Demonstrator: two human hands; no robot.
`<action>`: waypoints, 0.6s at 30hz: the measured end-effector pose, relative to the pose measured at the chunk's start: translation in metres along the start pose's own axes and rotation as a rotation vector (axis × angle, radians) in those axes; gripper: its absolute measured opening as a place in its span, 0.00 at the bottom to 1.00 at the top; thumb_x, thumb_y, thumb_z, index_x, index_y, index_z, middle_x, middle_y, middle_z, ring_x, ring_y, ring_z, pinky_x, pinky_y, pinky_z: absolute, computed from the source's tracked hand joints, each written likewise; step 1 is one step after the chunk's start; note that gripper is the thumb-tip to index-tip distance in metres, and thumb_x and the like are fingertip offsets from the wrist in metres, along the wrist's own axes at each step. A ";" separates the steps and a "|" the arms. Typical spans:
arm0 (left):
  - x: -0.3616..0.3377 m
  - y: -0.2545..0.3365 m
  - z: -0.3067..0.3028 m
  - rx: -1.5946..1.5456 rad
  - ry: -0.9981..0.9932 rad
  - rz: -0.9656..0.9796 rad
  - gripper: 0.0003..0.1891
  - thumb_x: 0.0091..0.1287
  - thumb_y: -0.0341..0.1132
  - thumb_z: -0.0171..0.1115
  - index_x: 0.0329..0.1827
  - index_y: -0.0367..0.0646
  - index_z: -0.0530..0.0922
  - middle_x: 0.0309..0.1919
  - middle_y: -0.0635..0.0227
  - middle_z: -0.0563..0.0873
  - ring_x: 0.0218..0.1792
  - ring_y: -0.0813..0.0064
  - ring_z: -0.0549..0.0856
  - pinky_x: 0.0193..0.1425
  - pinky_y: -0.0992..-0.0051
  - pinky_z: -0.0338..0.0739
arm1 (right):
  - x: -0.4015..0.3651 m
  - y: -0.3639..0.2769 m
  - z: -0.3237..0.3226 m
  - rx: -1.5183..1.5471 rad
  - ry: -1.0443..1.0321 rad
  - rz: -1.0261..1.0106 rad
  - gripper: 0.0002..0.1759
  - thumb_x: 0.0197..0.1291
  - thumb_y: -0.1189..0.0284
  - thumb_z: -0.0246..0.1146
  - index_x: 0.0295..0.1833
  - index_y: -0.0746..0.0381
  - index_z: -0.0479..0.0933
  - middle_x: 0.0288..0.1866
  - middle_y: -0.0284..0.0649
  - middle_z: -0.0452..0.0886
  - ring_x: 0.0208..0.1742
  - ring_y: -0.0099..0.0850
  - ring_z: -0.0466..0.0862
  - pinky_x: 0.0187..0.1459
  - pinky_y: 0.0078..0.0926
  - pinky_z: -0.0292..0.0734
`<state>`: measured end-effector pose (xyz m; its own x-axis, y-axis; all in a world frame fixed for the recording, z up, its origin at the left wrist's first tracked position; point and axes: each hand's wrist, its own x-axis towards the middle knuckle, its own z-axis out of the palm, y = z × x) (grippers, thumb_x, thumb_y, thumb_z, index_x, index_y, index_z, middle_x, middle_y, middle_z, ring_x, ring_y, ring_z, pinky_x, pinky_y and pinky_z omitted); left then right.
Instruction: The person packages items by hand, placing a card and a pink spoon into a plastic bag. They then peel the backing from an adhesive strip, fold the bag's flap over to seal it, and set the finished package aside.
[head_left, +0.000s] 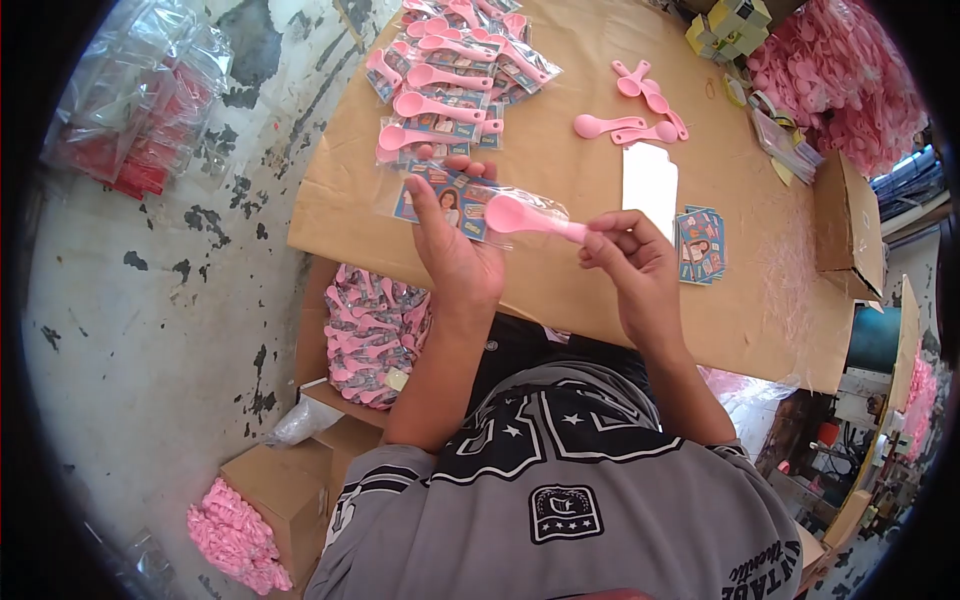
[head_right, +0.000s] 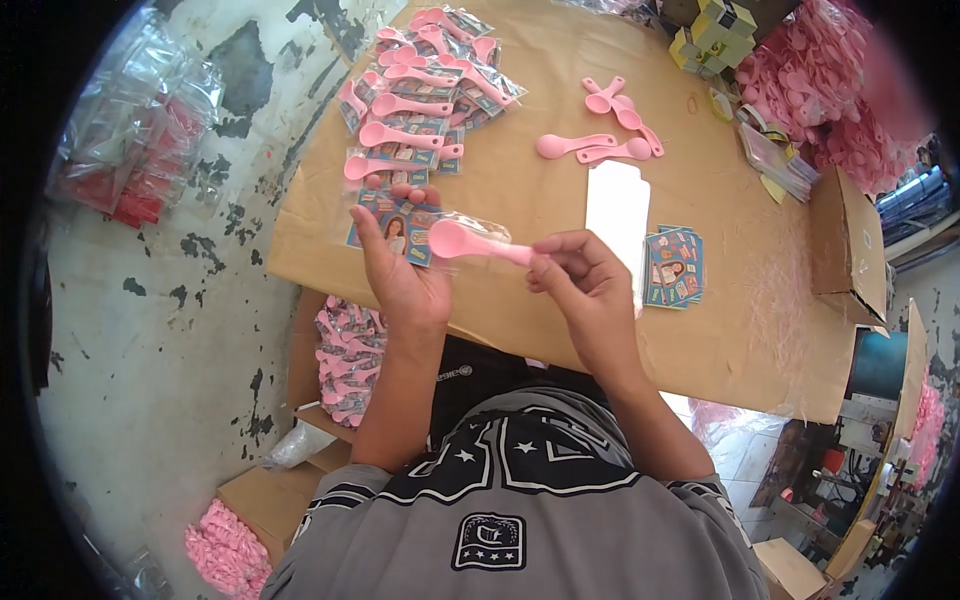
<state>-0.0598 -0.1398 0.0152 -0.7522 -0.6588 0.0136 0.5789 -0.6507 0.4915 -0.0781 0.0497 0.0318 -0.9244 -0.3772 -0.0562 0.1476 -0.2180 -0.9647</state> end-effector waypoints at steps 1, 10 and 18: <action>-0.002 -0.002 0.002 0.006 -0.013 -0.014 0.27 0.84 0.55 0.54 0.74 0.45 0.68 0.51 0.66 0.83 0.52 0.72 0.85 0.73 0.60 0.80 | -0.001 0.000 0.002 0.015 -0.055 0.038 0.12 0.75 0.75 0.67 0.57 0.69 0.78 0.44 0.41 0.88 0.45 0.25 0.88 0.50 0.22 0.84; -0.038 -0.024 0.023 -0.158 -0.078 -0.300 0.25 0.83 0.53 0.57 0.71 0.44 0.69 0.48 0.64 0.83 0.50 0.71 0.84 0.69 0.61 0.81 | -0.016 0.010 -0.005 -0.172 -0.043 -0.157 0.19 0.67 0.73 0.75 0.55 0.63 0.73 0.44 0.31 0.78 0.42 0.15 0.77 0.40 0.15 0.73; -0.074 -0.038 0.030 -0.072 -0.183 -0.520 0.23 0.84 0.46 0.57 0.72 0.40 0.70 0.51 0.61 0.84 0.55 0.66 0.86 0.69 0.59 0.82 | -0.035 0.005 -0.036 -0.204 0.003 -0.225 0.28 0.59 0.74 0.79 0.60 0.61 0.73 0.53 0.33 0.78 0.45 0.20 0.76 0.46 0.22 0.76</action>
<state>-0.0350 -0.0550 0.0215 -0.9832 -0.1720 -0.0607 0.1321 -0.9011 0.4130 -0.0580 0.0943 0.0200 -0.9269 -0.3372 0.1645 -0.1347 -0.1101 -0.9847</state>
